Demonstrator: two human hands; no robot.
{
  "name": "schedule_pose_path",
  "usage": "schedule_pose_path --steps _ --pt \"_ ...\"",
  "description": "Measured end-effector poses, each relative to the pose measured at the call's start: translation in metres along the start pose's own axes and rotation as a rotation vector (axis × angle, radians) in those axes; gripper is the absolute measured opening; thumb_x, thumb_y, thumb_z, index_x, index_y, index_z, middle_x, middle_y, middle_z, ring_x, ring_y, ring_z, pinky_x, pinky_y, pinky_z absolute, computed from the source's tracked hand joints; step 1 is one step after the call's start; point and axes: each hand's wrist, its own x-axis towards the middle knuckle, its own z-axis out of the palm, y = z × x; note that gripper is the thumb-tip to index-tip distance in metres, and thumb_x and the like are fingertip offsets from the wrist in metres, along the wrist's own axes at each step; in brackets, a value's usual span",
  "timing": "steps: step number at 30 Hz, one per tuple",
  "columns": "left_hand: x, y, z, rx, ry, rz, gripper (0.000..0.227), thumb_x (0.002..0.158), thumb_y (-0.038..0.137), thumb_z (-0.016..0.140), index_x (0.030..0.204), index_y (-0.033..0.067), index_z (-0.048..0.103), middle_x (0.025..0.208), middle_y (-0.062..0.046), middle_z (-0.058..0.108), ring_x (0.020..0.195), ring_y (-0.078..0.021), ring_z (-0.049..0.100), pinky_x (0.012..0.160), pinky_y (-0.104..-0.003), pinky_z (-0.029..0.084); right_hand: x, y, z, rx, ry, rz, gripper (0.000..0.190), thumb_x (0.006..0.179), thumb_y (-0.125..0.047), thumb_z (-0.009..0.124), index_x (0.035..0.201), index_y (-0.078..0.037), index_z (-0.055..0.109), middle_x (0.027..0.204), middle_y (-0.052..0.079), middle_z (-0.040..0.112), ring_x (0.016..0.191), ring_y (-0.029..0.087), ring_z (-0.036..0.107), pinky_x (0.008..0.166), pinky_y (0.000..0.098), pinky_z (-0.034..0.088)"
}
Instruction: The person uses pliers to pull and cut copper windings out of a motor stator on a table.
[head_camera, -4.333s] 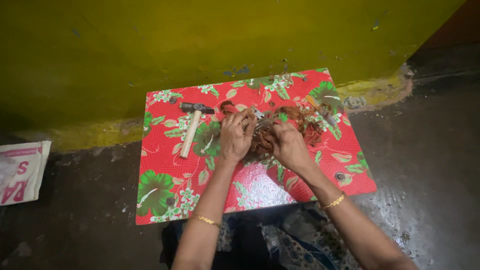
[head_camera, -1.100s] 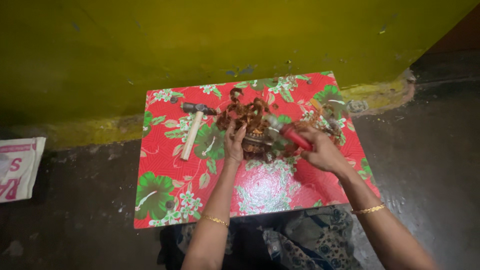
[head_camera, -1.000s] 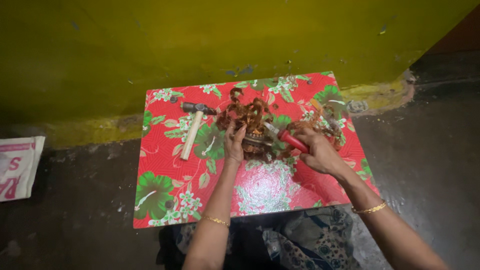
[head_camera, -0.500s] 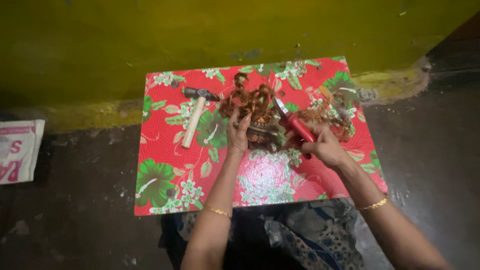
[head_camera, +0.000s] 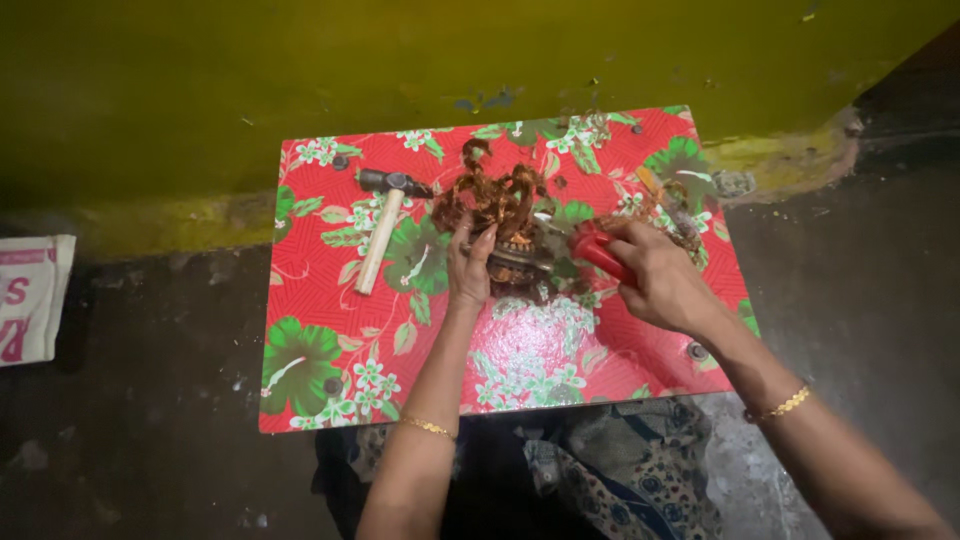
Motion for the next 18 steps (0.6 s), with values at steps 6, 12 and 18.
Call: schedule_pose_path --steps 6,12,18 --pt "-0.003 0.009 0.002 -0.076 -0.055 0.007 0.078 0.089 0.038 0.072 0.145 -0.0113 0.050 0.129 -0.016 0.062 0.112 -0.0195 0.060 0.097 -0.030 0.051 0.008 -0.008 -0.016 -0.409 -0.003 -0.113 0.046 0.075 -0.008 0.063 0.122 -0.005 0.066 0.140 0.016 0.055 0.131 0.033 0.050 0.109 0.0553 0.035" --pt "-0.001 0.000 0.001 -0.058 0.006 -0.024 0.087 0.087 0.038 0.072 0.149 -0.0113 0.037 0.145 -0.016 0.052 0.125 -0.0224 0.059 0.103 -0.032 0.050 0.017 -0.019 -0.016 -0.609 -0.082 -0.139 0.048 0.083 -0.014 0.055 0.131 -0.005 0.061 0.144 0.016 0.048 0.133 0.036 0.045 0.108 0.0644 0.030" --pt "-0.003 0.011 0.002 0.092 -0.016 0.001 0.091 0.086 0.045 0.068 0.147 -0.0142 0.038 0.144 -0.024 0.055 0.125 -0.0250 0.060 0.102 -0.031 0.051 0.016 -0.024 -0.016 -0.538 -0.041 -0.221 0.054 0.082 -0.013 0.051 0.135 -0.006 0.061 0.144 0.019 0.045 0.131 0.039 0.042 0.107 0.0698 0.026"
